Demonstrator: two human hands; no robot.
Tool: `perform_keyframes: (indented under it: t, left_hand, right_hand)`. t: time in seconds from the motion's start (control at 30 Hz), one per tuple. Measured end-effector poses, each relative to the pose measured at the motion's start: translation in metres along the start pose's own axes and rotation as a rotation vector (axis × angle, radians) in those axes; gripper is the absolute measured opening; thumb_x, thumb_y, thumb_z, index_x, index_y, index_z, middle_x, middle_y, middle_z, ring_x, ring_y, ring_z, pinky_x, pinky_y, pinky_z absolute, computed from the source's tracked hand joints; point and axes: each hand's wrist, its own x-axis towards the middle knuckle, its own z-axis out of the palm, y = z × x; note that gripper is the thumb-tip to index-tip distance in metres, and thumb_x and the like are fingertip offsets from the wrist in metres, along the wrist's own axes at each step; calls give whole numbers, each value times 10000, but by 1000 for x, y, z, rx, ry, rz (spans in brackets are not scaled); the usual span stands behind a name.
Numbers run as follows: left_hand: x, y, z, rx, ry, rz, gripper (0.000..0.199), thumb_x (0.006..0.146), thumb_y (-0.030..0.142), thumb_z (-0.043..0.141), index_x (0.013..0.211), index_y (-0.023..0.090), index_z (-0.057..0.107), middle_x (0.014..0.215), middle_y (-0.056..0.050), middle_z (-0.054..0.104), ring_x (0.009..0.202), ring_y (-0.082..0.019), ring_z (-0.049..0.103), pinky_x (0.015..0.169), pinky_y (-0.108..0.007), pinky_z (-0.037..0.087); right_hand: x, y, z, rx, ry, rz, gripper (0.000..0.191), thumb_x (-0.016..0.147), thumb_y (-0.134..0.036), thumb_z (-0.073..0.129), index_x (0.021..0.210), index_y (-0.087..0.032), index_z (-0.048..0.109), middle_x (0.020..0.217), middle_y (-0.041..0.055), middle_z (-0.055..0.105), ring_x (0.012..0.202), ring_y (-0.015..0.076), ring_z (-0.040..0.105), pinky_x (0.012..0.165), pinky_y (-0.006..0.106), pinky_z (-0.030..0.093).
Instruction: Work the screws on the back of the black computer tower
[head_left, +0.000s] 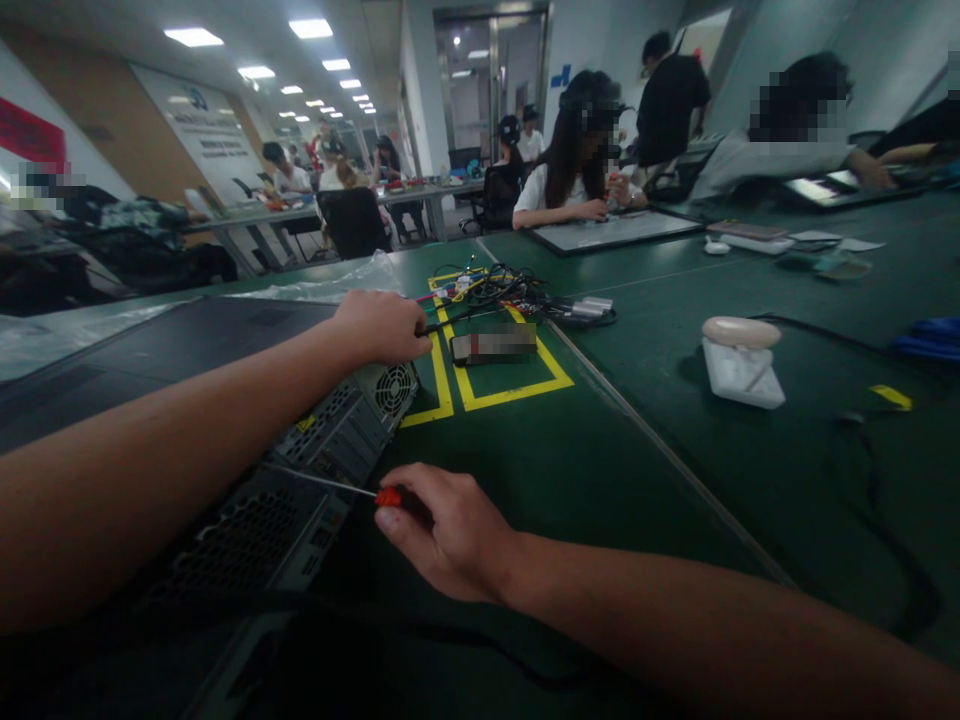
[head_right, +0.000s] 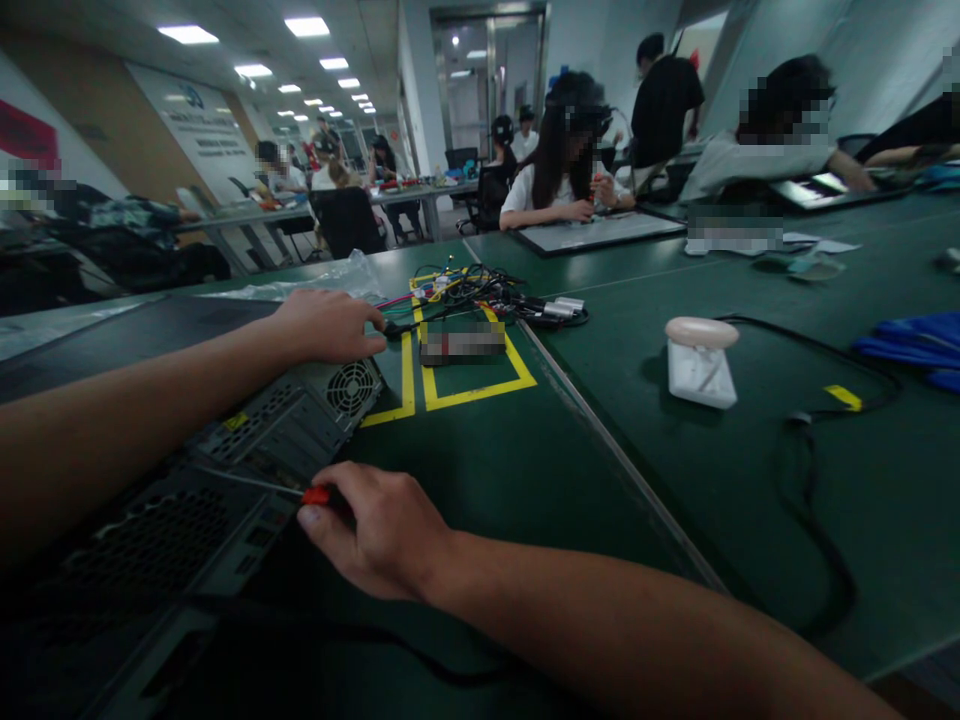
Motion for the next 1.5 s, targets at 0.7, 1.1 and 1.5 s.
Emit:
perform_keyframes:
  t: [0.7, 1.1, 1.5]
  left_hand:
    - [-1, 1, -1, 4, -7, -3, 585, 955, 560, 479, 1374, 282, 777, 1302, -171, 768, 1176, -420, 708, 942, -528, 562]
    - [-1, 0, 0, 10, 12, 7, 589, 948, 554, 475, 1371, 283, 782, 1273, -167, 779, 1149, -402, 719, 929, -514, 563]
    - [-1, 0, 0, 3, -1, -5, 568, 948, 566, 496, 1367, 305, 778, 1302, -137, 778, 1182, -392, 704, 965, -504, 556]
  right_hand:
    - [0, 2, 1, 12, 30, 30, 211, 1024, -408, 670, 1118, -233, 600, 951, 31, 717, 775, 182, 663, 769, 322, 568]
    - [-1, 3, 2, 3, 37, 25, 205, 1027, -401, 669, 1120, -232, 600, 977, 35, 726, 798, 183, 677, 777, 316, 566]
    - [1, 3, 3, -9, 22, 41, 212, 1023, -395, 676, 1134, -235, 593, 977, 40, 731, 796, 189, 681, 774, 333, 574]
